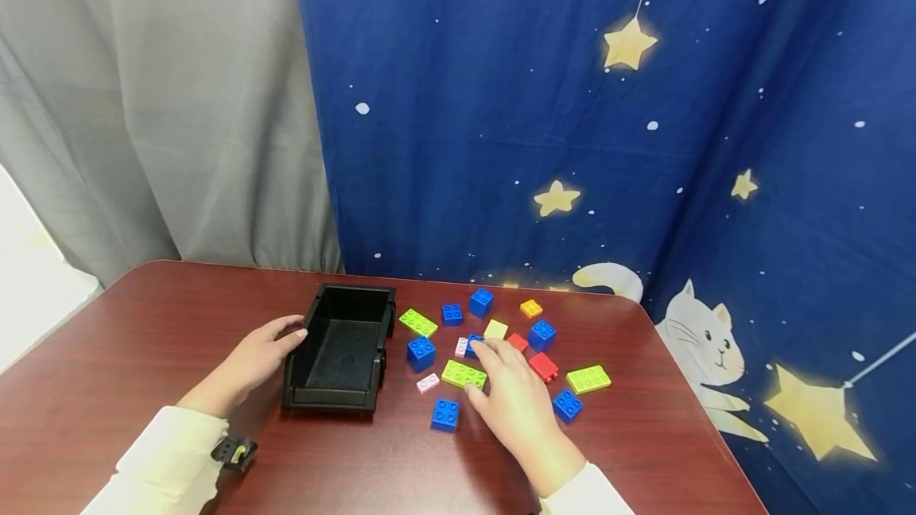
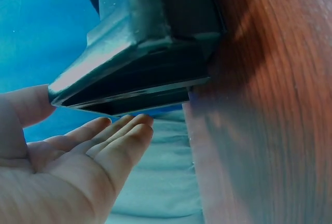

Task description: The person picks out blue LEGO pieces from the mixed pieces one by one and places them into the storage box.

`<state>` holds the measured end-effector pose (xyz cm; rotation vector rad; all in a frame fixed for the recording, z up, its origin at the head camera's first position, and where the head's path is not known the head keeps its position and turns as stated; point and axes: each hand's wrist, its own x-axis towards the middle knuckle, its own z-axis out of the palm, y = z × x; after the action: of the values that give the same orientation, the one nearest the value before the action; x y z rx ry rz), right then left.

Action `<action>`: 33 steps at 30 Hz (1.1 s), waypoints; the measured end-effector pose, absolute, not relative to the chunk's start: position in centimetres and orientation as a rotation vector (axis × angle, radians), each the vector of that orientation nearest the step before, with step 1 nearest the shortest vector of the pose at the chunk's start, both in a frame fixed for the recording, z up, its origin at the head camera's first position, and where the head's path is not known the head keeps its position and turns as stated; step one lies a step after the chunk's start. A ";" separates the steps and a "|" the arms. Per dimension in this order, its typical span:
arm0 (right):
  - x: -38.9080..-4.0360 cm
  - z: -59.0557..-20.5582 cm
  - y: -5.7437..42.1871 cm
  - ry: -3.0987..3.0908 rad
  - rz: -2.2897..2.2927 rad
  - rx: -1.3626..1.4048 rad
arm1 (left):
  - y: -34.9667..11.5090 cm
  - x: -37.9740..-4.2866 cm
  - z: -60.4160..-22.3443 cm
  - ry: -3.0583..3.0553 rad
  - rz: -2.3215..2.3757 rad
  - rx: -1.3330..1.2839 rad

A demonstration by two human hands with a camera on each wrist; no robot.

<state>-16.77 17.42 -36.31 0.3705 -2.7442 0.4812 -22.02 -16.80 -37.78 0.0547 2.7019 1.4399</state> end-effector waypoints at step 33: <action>-17.1 -37.1 16.2 -2.852 0.552 0.443 | -17.5 -22.6 -38.1 2.421 1.552 0.004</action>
<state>-17.08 16.23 -37.12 0.4427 -2.8517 0.5520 -22.58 -17.49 -38.06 0.0039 2.4213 1.5519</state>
